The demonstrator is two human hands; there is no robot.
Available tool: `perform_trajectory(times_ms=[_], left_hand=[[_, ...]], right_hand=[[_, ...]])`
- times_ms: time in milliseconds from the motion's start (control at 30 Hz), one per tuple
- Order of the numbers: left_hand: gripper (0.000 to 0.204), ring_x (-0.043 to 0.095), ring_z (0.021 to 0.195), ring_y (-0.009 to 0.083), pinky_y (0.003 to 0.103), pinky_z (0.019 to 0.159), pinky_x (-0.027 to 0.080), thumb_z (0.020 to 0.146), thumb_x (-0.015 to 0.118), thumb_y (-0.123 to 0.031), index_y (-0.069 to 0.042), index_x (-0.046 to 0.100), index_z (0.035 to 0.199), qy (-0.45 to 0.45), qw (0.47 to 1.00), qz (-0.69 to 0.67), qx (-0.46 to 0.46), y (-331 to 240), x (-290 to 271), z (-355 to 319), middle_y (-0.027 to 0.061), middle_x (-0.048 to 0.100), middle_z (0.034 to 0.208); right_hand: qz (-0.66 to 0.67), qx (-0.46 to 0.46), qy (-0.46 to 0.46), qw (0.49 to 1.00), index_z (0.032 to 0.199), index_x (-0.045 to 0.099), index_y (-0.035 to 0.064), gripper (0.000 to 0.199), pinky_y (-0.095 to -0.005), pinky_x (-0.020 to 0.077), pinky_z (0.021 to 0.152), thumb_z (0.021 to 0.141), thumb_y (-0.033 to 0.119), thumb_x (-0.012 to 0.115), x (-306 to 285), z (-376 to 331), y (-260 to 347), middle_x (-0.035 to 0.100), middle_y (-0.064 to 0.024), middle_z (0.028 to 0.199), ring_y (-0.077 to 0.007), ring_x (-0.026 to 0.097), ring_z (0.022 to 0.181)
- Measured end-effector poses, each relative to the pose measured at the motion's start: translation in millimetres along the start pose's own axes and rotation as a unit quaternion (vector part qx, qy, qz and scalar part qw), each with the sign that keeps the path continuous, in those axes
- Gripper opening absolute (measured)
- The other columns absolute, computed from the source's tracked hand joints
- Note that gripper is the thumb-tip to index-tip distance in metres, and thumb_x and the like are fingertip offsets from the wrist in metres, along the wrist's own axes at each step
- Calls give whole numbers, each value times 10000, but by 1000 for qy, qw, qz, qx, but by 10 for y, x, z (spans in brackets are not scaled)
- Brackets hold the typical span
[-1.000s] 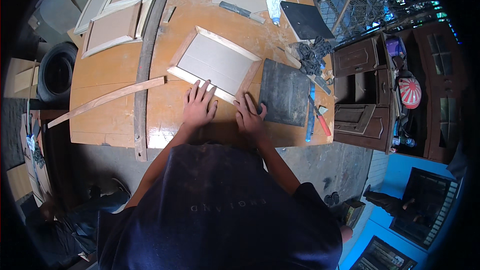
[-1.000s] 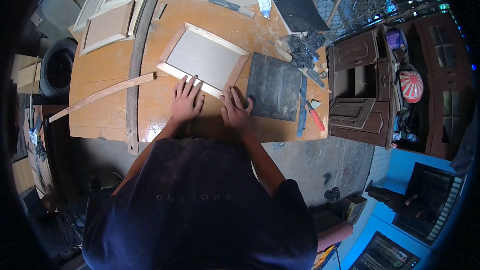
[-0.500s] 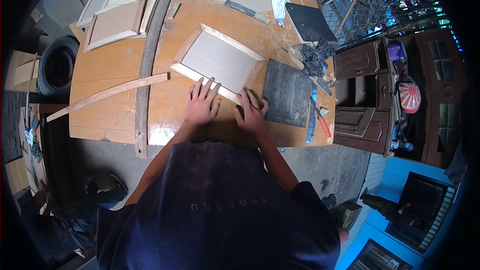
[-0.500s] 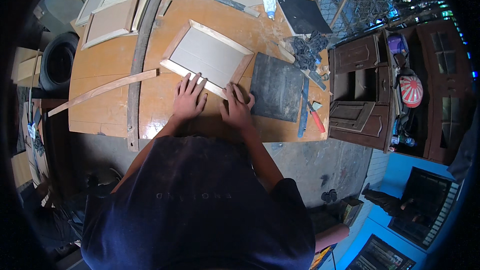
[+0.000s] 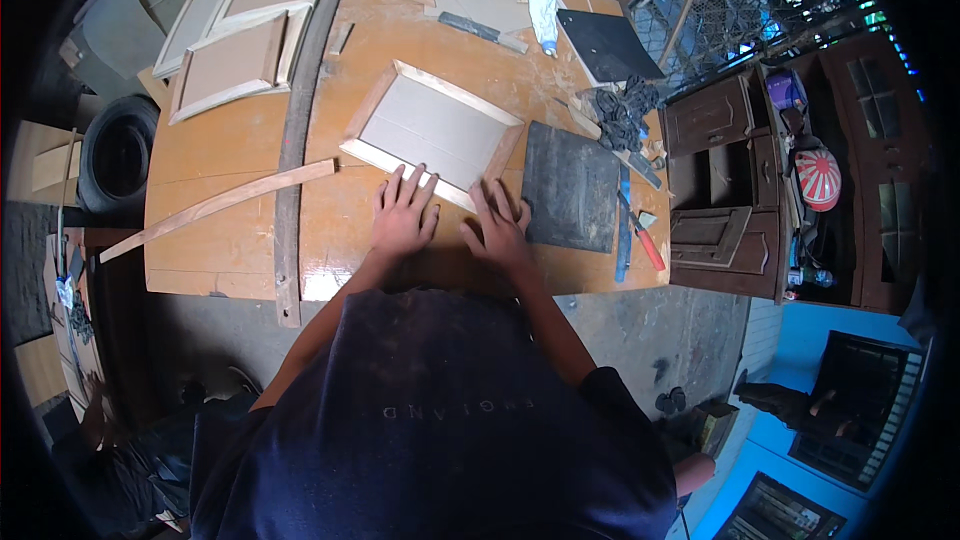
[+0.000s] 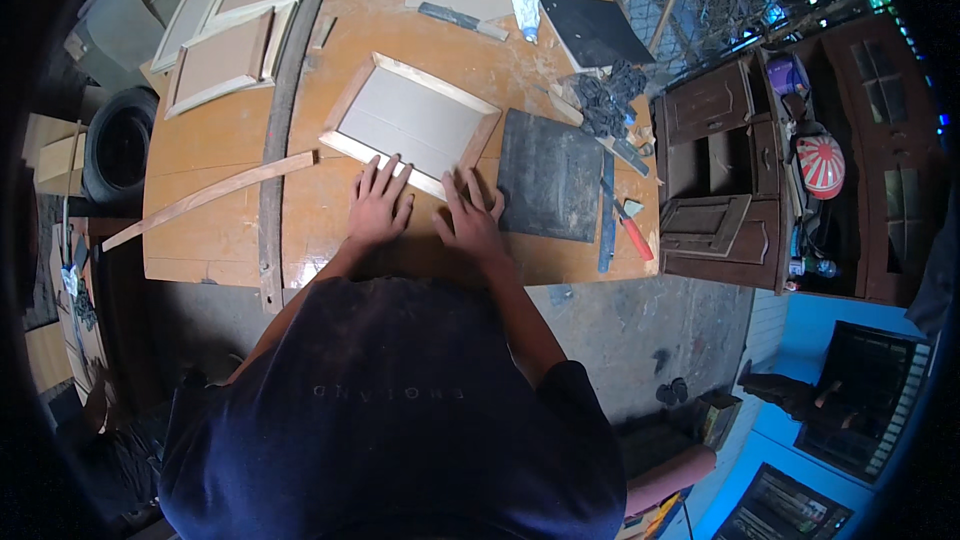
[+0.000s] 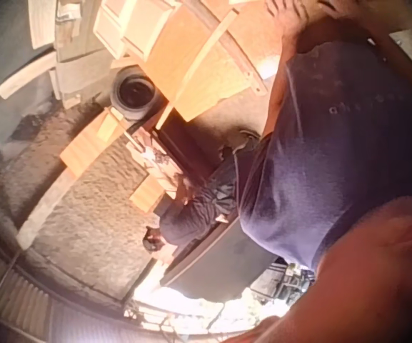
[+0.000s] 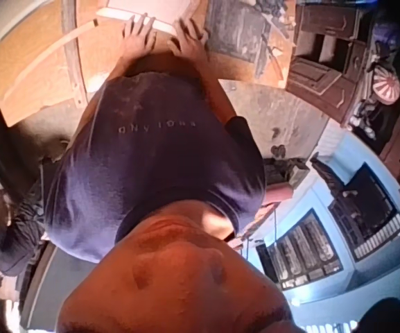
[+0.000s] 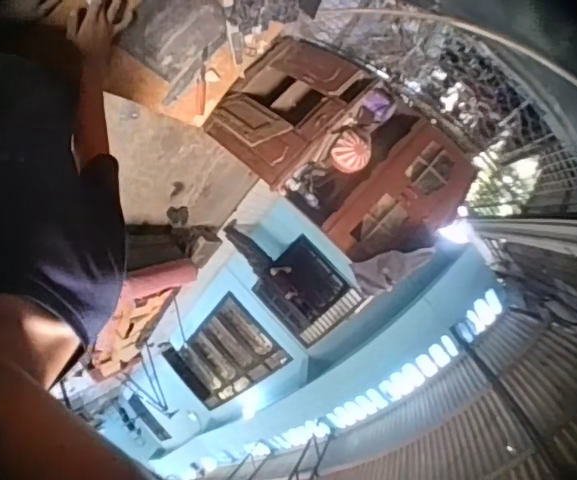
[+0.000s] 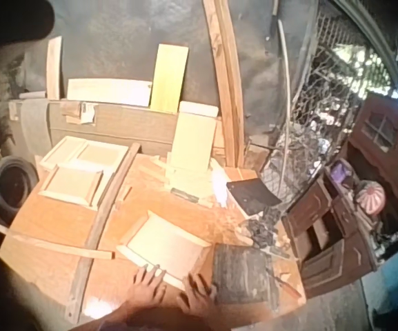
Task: Assembling and applying glue to wooden frames on a workbench.
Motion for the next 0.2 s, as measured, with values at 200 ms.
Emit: perform_trajectory(times_ms=[200], left_hand=[[572, 289, 1472, 352, 545, 1171, 218, 929, 580, -379, -212, 495, 1470, 15, 1000, -15, -6, 43, 36, -23, 69, 376, 1581]], right_hand=[[-26, 65, 71, 995, 1565, 314, 123, 770, -663, 182, 1107, 951, 512, 569, 101, -419, -93, 353, -93, 1608, -292, 219, 1525]])
Point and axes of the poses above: each hand's wrist, its own z-axis towards the middle knuckle, its own x-axis out of the palm, y = z × x, the point moved 6 cm from there along z, towards the middle knuckle
